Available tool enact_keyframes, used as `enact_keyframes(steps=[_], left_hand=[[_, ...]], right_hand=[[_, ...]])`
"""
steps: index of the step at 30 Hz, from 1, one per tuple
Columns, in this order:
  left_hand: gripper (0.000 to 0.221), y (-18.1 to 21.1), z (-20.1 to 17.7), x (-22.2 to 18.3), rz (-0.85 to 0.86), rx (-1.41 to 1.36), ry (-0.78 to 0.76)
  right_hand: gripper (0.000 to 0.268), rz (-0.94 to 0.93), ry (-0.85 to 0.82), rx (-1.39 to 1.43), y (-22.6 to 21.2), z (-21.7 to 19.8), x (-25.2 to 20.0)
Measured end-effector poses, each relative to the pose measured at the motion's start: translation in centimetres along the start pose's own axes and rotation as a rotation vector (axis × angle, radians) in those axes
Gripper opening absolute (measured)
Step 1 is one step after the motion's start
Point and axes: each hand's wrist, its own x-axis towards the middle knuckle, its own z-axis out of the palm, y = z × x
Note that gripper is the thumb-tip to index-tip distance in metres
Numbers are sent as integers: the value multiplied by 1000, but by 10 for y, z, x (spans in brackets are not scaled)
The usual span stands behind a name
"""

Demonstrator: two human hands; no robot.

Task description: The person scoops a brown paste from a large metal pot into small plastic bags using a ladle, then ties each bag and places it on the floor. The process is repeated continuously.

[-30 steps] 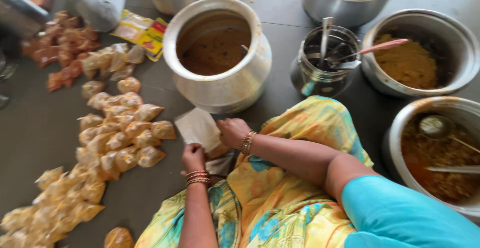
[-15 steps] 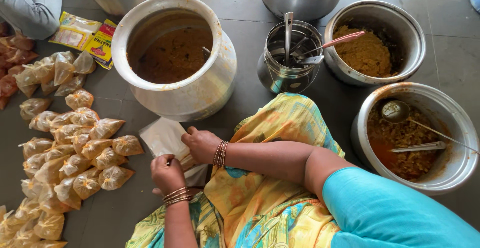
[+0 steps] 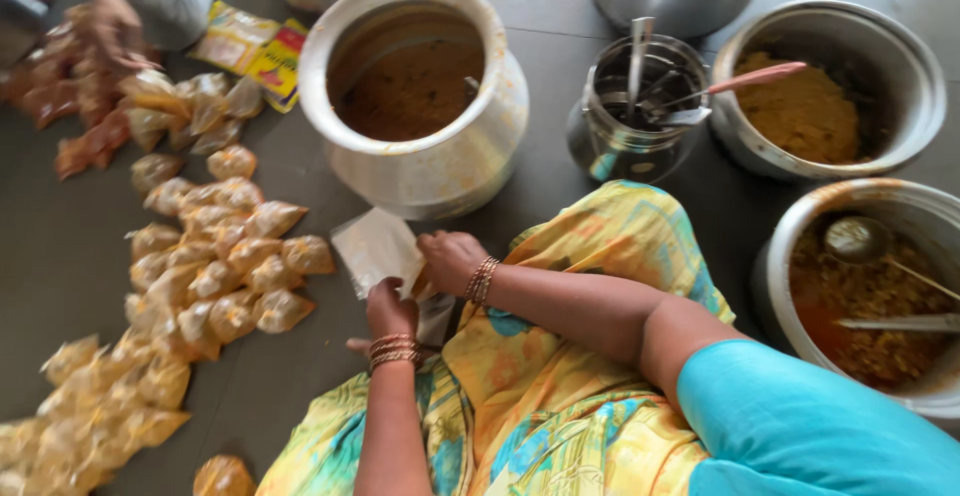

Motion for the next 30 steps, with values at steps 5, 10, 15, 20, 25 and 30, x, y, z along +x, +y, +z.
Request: enact_keyframes(steps=[5,10,15,20,25,30], left_hand=[[9,6,-12,6,-114,56,28],[8,25,-38,5,-548,-589,-50],[7,33,-38,11,-655,-897,-42],[9,13,-27,12,-569,-1012,74],[8,7,-20,22,53,-189,398],[11,20,-33,17,-49,-332,315]], right_hand=[[21,-116,-10,-9,-4,-3,-9],[28,-143,0,85,-9,-9,-10],[20,-141,13,60,-8,-12,-12],[14,-149,32,91,2,4,-16],[11,-221,140,-37,34,7,15],[15,-232,48,256,57,4,24]])
